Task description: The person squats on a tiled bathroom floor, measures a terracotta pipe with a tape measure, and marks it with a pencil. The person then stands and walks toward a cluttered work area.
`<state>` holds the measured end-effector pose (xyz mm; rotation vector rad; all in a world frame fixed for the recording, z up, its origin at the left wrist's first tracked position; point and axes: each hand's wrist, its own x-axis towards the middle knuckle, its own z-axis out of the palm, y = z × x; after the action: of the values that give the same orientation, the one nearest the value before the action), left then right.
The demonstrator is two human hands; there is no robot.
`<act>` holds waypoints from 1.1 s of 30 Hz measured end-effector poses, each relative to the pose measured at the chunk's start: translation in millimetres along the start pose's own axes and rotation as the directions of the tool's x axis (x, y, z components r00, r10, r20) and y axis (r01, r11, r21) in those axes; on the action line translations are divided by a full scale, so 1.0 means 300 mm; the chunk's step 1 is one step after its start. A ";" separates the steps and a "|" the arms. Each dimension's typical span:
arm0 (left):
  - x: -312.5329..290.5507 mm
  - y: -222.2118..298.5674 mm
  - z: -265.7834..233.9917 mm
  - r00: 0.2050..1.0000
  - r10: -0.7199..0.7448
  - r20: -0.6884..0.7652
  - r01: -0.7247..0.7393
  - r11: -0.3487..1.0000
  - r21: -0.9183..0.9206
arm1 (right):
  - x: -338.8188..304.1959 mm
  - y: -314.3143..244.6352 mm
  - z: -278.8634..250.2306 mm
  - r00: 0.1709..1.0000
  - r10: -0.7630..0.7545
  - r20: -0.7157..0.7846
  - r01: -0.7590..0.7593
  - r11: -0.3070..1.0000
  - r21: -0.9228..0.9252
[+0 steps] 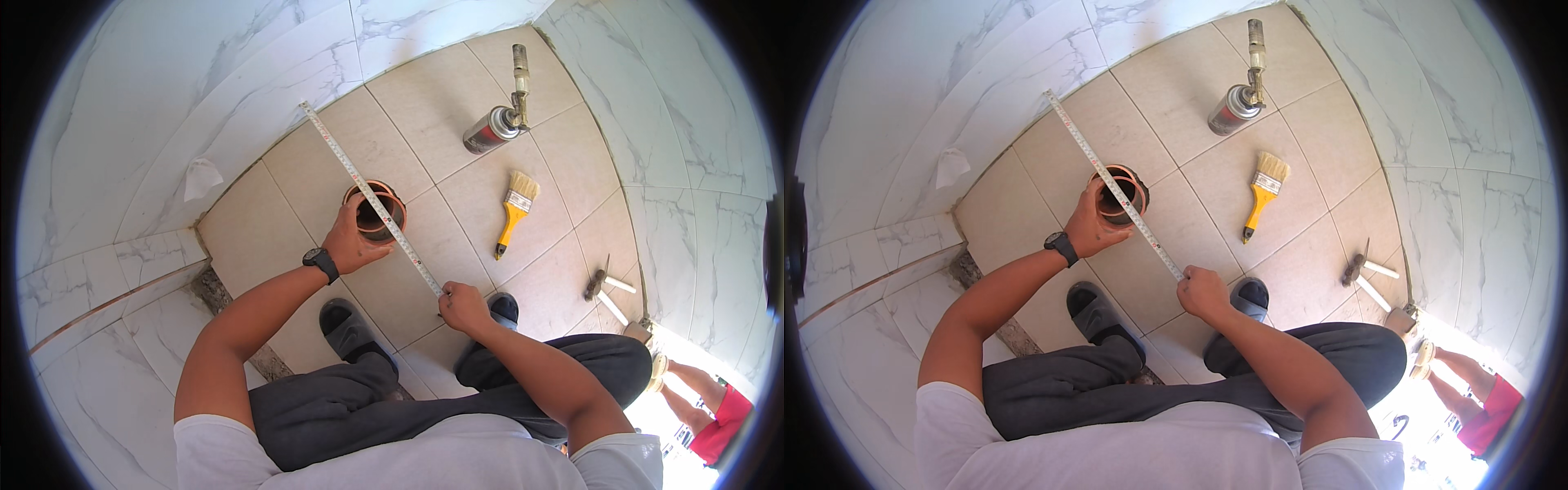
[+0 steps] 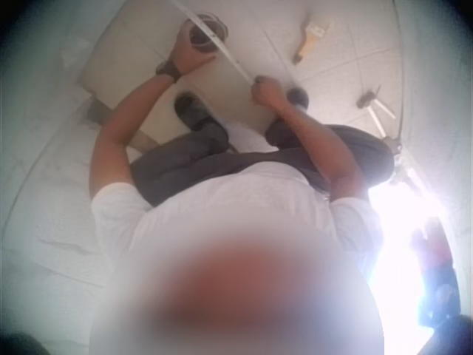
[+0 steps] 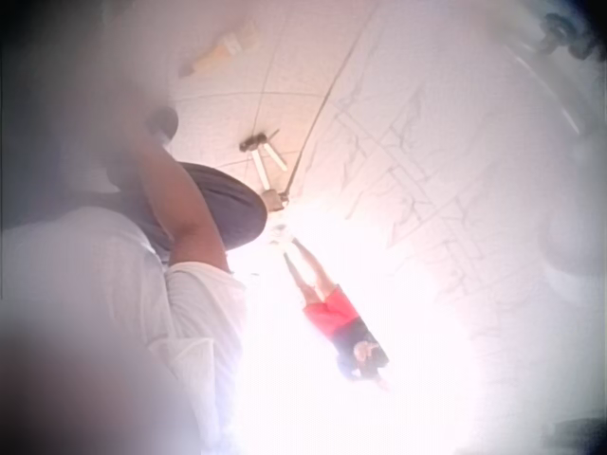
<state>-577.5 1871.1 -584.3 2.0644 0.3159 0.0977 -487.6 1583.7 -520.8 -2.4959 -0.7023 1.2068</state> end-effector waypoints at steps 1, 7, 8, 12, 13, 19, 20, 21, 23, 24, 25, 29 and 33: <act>-0.001 0.001 0.000 1.000 0.000 0.001 0.000 1.000 0.003 | -0.001 -0.001 0.000 1.000 0.008 0.002 -0.008 1.000 0.004; -0.004 -0.005 -0.001 1.000 -0.006 0.009 0.006 1.000 0.026 | 0.000 -0.002 0.000 1.000 -0.005 -0.005 0.005 1.000 0.000; -0.005 -0.006 0.000 1.000 -0.003 0.007 0.003 1.000 0.028 | 0.000 -0.002 0.000 1.000 -0.011 -0.004 0.011 1.000 0.003; -0.003 -0.008 0.001 1.000 -0.003 0.016 0.002 1.000 0.017 | 0.001 -0.003 0.001 1.000 0.004 0.008 -0.004 1.000 -0.006; -0.003 -0.008 0.001 1.000 0.001 0.014 -0.001 1.000 0.018 | 0.001 -0.003 0.001 1.000 0.004 0.007 -0.004 1.000 -0.008; -0.003 0.002 -0.006 0.999 -0.023 0.022 0.023 1.000 0.012 | -0.001 -0.009 -0.004 1.000 0.002 0.006 -0.002 1.000 -0.022; -0.003 0.003 -0.008 0.999 -0.040 0.031 0.040 0.999 0.005 | 0.000 -0.010 -0.005 1.000 -0.002 0.006 0.002 1.000 -0.025; -0.003 0.004 -0.009 0.999 -0.033 0.029 0.033 0.999 0.001 | -0.001 -0.010 -0.006 1.000 0.004 0.010 -0.003 1.000 -0.017; -0.003 0.005 -0.009 0.998 -0.056 0.031 0.056 0.998 0.003 | -0.001 -0.010 -0.006 1.000 0.015 0.019 -0.015 1.000 -0.002; -0.003 0.004 -0.008 0.999 -0.033 0.019 0.034 0.999 -0.011 | 0.000 -0.009 -0.005 1.000 0.008 0.021 -0.008 1.000 -0.007; -0.002 0.003 -0.005 1.000 -0.028 0.010 0.028 0.999 -0.016 | 0.000 -0.008 -0.004 1.000 0.001 0.022 -0.001 1.000 -0.011; -0.004 0.001 -0.001 0.998 -0.056 0.011 0.056 0.998 -0.012 | 0.002 0.000 0.001 1.000 -0.016 0.016 0.017 0.999 -0.039; -0.003 0.007 -0.002 0.998 -0.064 0.007 0.064 0.998 -0.011 | 0.004 0.005 0.007 1.000 -0.023 0.001 0.023 0.999 -0.022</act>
<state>-578.1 1870.3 -582.2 2.0410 0.3764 0.0536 -488.3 1583.3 -523.5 -2.4983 -0.7472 1.1982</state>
